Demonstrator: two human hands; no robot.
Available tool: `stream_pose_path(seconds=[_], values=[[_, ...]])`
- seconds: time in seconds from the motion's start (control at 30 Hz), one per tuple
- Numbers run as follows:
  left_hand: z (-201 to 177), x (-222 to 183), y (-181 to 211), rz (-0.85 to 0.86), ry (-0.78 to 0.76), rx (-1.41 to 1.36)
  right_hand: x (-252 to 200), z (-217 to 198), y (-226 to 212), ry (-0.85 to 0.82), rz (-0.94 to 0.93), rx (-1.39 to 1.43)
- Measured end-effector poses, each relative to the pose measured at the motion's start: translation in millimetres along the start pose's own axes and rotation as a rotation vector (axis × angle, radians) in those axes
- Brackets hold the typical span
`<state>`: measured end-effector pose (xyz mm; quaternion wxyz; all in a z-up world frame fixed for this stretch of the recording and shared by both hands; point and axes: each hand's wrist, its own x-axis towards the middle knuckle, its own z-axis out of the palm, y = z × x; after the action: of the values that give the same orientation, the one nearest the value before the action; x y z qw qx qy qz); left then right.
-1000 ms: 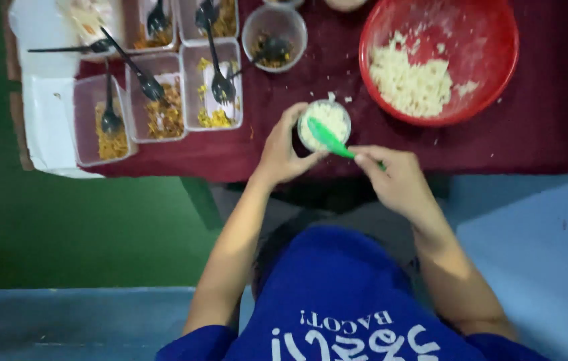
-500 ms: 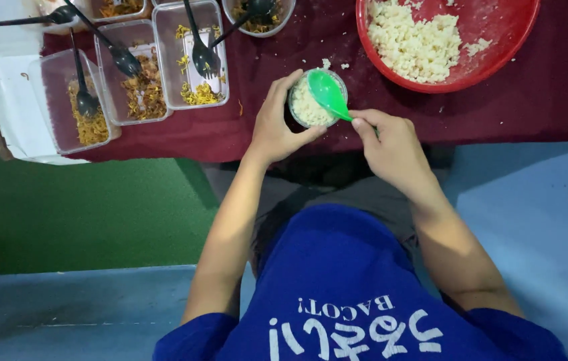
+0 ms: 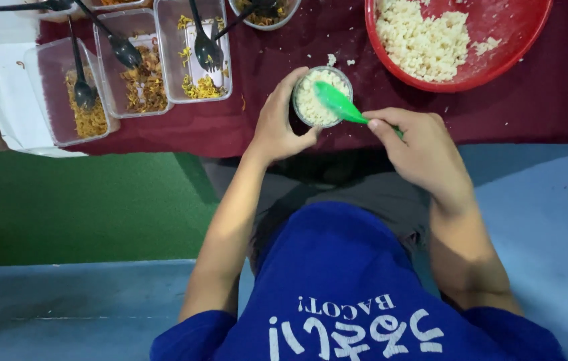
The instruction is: Portioning white food material from a large bowl into a small container using a spoon and pressing it down to pack it.
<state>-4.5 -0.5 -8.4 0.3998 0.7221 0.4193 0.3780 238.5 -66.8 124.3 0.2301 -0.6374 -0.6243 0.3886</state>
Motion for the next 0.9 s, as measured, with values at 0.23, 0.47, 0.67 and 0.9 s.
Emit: stream_pose_path(seconds=[0.23,0.47,0.67,0.9], values=[[2,5,-2,0.088,0.02,0.044,-1,-1,-11,-0.126,-0.055,-0.106],[-4,2,5,0.007,-0.039,0.023,10,16,7,-0.095,-0.076,-0.233],[-4,0,1,-0.04,-0.025,-0.06,8,12,-7,0.006,0.005,-0.212],[-3,-1,1,-0.003,-0.023,-0.018,-6,12,-12,-0.084,-0.033,-0.169]])
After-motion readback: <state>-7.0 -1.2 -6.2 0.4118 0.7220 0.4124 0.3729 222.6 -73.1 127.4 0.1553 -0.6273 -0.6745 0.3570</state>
